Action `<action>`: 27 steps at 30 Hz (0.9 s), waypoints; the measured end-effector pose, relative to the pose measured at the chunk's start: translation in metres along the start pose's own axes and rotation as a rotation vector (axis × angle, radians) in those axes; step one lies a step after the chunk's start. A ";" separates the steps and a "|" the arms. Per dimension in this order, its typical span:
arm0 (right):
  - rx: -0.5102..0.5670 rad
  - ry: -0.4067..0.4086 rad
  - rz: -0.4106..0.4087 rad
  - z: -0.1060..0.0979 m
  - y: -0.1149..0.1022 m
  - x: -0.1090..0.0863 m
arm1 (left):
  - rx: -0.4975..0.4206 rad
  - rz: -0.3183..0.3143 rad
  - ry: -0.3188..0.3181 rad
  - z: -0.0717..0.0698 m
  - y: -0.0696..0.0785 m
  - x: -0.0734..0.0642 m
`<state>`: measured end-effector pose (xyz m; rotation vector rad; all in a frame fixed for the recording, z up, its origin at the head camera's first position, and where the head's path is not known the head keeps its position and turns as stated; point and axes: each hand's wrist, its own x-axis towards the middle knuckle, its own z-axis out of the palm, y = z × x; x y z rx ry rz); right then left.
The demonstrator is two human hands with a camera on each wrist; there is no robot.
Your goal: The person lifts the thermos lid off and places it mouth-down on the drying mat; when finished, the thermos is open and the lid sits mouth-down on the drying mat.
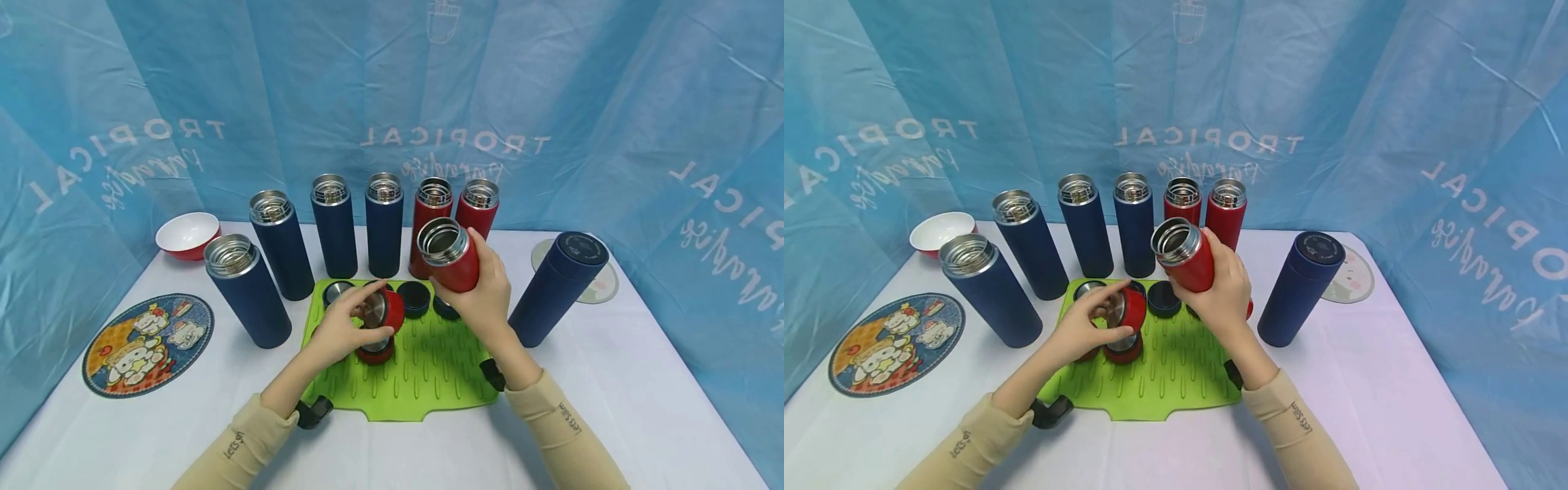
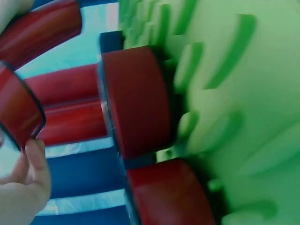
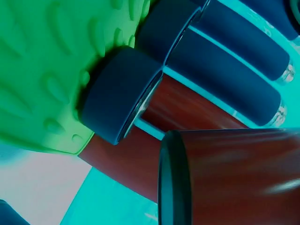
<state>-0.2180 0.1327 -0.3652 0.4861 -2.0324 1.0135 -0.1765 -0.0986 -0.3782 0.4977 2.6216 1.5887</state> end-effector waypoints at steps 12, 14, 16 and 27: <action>0.249 0.106 0.253 -0.003 0.012 0.004 | 0.429 0.191 -0.198 0.041 -0.003 0.019; 0.271 0.114 0.269 -0.003 0.012 0.005 | 0.463 0.182 -0.227 0.046 -0.004 0.020; 0.282 0.124 0.281 -0.003 0.013 0.005 | 0.498 0.172 -0.244 0.049 -0.004 0.021; 0.277 0.197 0.340 -0.003 0.011 0.008 | 0.686 0.170 -0.274 0.056 -0.003 0.027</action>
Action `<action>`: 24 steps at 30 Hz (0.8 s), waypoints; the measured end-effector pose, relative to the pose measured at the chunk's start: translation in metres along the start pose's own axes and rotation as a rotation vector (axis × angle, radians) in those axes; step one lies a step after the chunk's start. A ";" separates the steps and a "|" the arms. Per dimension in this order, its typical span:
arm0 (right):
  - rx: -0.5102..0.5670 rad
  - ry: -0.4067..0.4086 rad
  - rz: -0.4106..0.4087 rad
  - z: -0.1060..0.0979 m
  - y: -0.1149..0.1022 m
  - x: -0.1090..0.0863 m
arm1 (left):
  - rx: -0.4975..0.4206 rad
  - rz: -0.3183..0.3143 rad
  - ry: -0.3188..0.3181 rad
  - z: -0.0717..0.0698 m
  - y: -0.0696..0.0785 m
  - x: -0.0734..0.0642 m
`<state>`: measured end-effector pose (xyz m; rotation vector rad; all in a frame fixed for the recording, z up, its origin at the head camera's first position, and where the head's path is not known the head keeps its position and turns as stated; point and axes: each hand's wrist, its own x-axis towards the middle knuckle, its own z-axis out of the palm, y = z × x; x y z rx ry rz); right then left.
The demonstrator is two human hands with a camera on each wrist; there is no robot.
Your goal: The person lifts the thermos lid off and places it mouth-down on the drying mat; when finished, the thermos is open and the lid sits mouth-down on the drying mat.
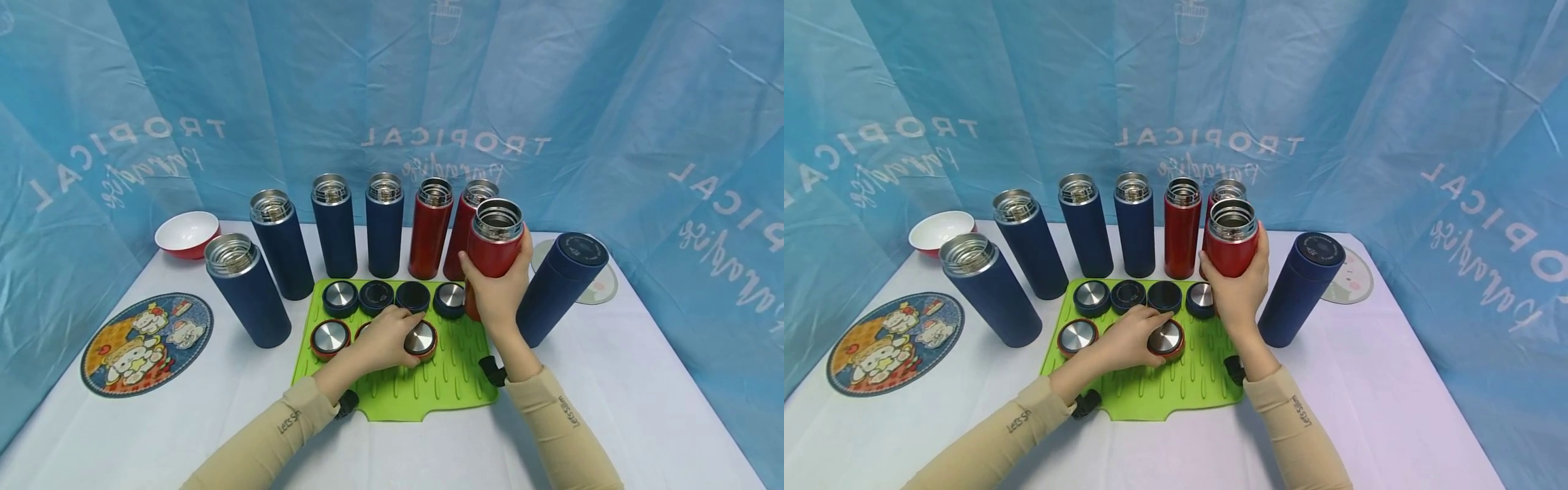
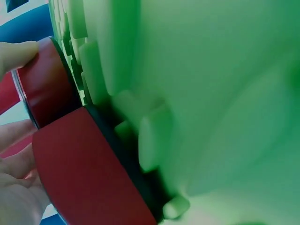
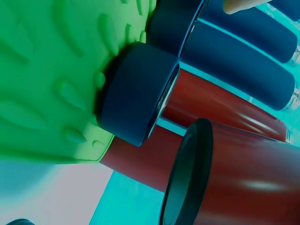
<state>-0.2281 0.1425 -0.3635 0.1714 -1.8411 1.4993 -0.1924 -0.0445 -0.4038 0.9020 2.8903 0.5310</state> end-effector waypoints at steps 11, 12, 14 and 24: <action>0.075 0.030 0.017 0.001 0.002 0.006 | 0.024 -0.016 -0.015 0.002 -0.003 0.003; 0.082 0.039 0.026 0.002 0.003 0.008 | 0.025 -0.016 -0.014 0.003 -0.003 0.003; 0.096 0.060 0.031 0.003 0.006 0.011 | 0.027 -0.018 -0.016 0.003 -0.003 0.003; 0.117 0.228 0.122 0.009 0.019 0.022 | 0.072 -0.009 -0.015 0.004 -0.003 0.003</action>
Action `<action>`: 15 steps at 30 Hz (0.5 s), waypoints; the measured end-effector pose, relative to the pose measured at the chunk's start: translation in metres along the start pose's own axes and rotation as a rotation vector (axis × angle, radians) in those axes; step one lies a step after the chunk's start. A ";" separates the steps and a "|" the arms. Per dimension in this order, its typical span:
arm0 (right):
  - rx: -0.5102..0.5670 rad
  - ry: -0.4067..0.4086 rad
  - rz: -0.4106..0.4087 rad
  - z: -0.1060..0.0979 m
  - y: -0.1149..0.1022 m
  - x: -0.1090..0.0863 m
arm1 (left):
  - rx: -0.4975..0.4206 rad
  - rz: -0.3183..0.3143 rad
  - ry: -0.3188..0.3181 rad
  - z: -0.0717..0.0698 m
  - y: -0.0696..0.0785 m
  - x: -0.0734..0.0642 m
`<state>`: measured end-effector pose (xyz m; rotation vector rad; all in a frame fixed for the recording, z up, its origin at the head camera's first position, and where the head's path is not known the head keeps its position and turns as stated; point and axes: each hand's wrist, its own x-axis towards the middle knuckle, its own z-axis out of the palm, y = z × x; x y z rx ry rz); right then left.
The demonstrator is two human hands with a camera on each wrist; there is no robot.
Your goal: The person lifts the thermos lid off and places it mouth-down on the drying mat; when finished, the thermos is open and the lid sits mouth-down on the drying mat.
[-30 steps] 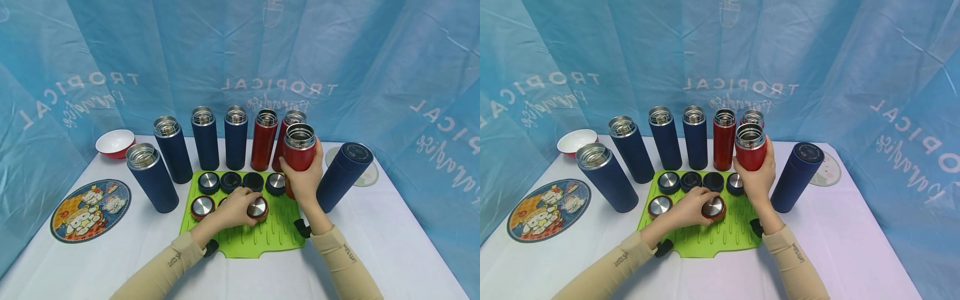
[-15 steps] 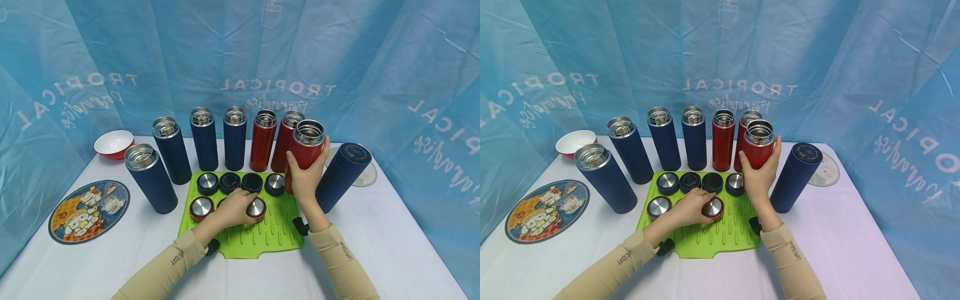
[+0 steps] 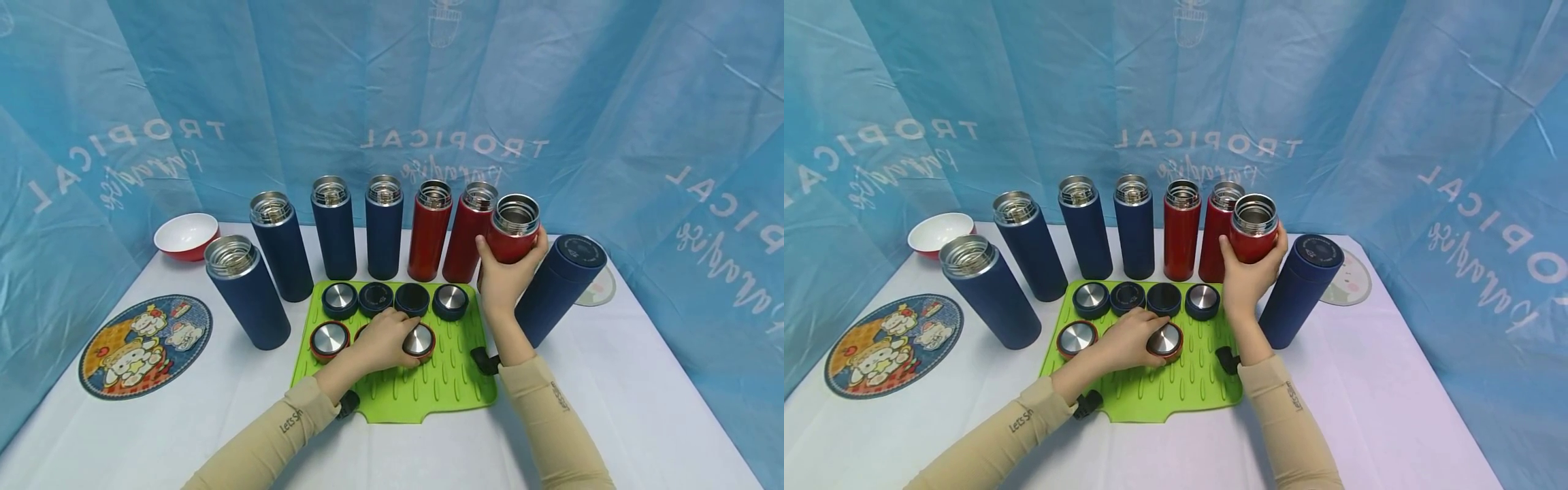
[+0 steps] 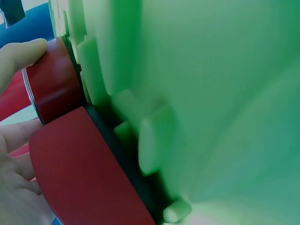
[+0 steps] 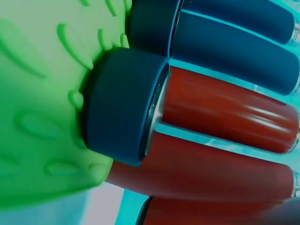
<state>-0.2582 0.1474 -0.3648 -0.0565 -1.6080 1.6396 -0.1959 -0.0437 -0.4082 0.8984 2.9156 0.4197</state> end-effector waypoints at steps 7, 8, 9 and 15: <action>0.006 0.079 0.074 0.002 0.012 0.005 | 0.004 -0.006 -0.004 0.000 0.000 0.000; 0.007 0.085 0.089 0.002 0.014 0.005 | 0.002 -0.006 -0.006 0.000 0.000 0.000; 0.004 0.090 0.105 0.002 0.016 0.006 | 0.001 -0.006 -0.007 0.000 0.000 0.000; -0.050 0.115 0.155 0.001 0.030 0.010 | 0.004 -0.011 -0.025 -0.001 0.001 -0.002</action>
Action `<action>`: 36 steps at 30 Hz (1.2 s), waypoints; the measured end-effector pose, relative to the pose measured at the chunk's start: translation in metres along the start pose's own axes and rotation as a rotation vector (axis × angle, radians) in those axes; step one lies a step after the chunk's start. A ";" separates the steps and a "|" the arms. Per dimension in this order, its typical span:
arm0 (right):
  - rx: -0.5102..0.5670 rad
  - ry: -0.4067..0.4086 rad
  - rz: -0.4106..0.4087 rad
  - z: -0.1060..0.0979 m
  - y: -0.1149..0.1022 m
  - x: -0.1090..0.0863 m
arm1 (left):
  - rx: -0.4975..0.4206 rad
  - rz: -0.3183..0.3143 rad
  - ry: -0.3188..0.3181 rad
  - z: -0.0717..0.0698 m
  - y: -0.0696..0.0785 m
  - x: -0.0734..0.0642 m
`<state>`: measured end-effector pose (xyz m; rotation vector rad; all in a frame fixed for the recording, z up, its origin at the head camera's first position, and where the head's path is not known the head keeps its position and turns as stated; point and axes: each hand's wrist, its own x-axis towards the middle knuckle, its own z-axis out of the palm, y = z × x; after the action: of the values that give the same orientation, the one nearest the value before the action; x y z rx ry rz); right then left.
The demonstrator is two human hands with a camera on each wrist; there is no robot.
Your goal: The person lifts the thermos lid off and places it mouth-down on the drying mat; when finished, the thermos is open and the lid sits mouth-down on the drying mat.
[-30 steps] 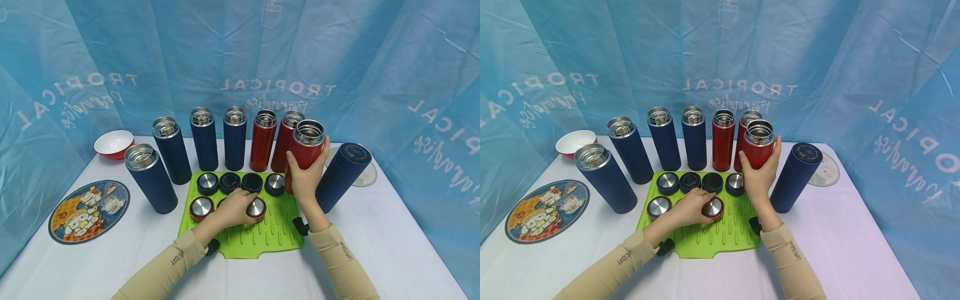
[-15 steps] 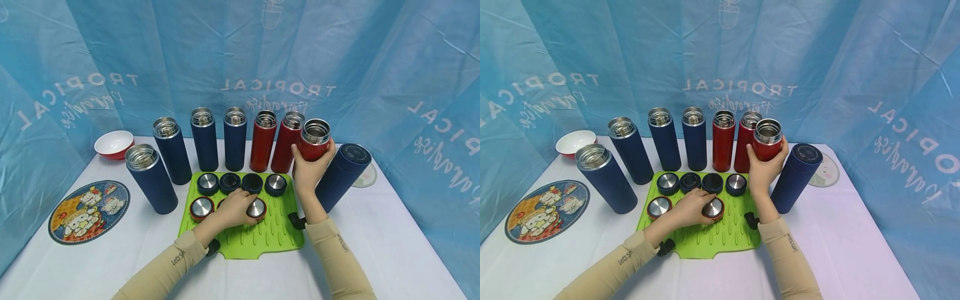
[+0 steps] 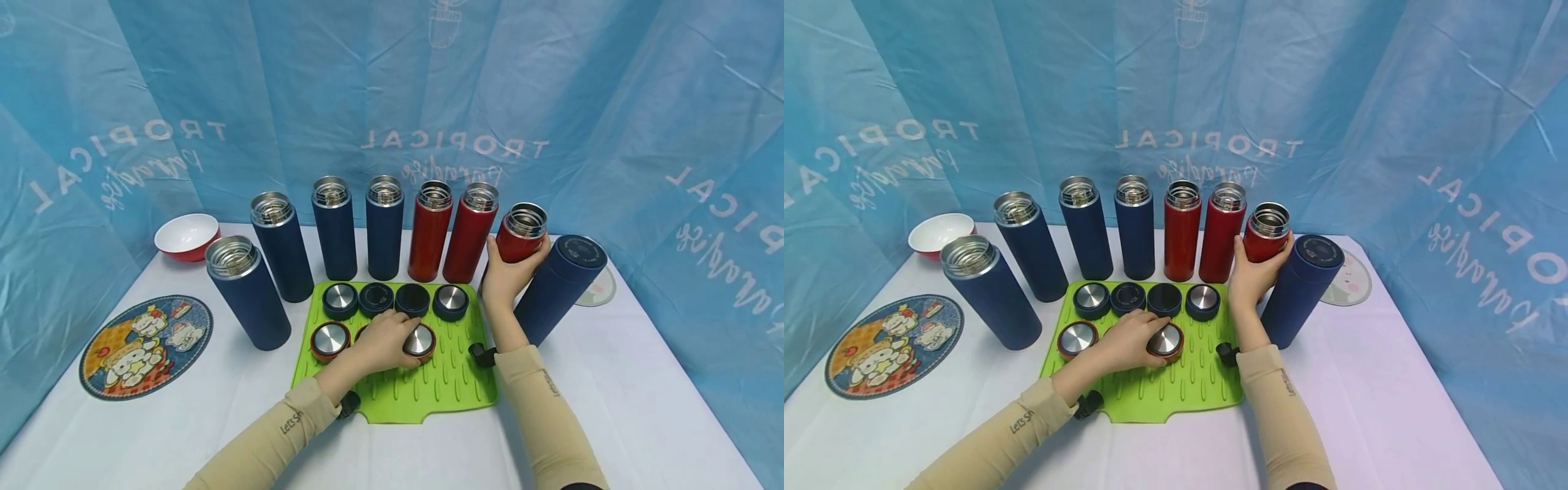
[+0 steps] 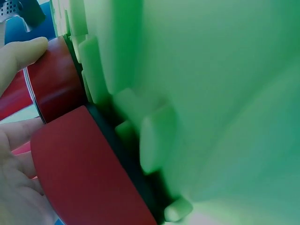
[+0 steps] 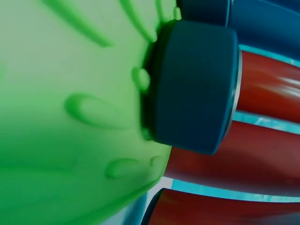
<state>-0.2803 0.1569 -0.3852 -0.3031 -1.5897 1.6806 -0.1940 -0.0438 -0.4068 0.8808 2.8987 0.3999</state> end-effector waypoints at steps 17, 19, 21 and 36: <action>-0.158 0.006 0.039 -0.002 0.015 0.007 | 0.049 0.000 -0.004 0.002 0.001 -0.002; -0.161 0.002 0.023 -0.001 0.012 0.006 | 0.059 -0.005 -0.003 0.001 0.002 -0.003; -0.175 -0.007 0.002 0.000 0.007 0.005 | 0.067 -0.007 -0.001 0.001 0.002 -0.003; -0.204 -0.067 -0.277 0.007 -0.042 -0.006 | 0.062 0.001 0.013 0.001 0.003 -0.005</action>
<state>-0.2649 0.1440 -0.3469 -0.1220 -1.7683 1.3339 -0.1885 -0.0439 -0.4071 0.8919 2.9372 0.3183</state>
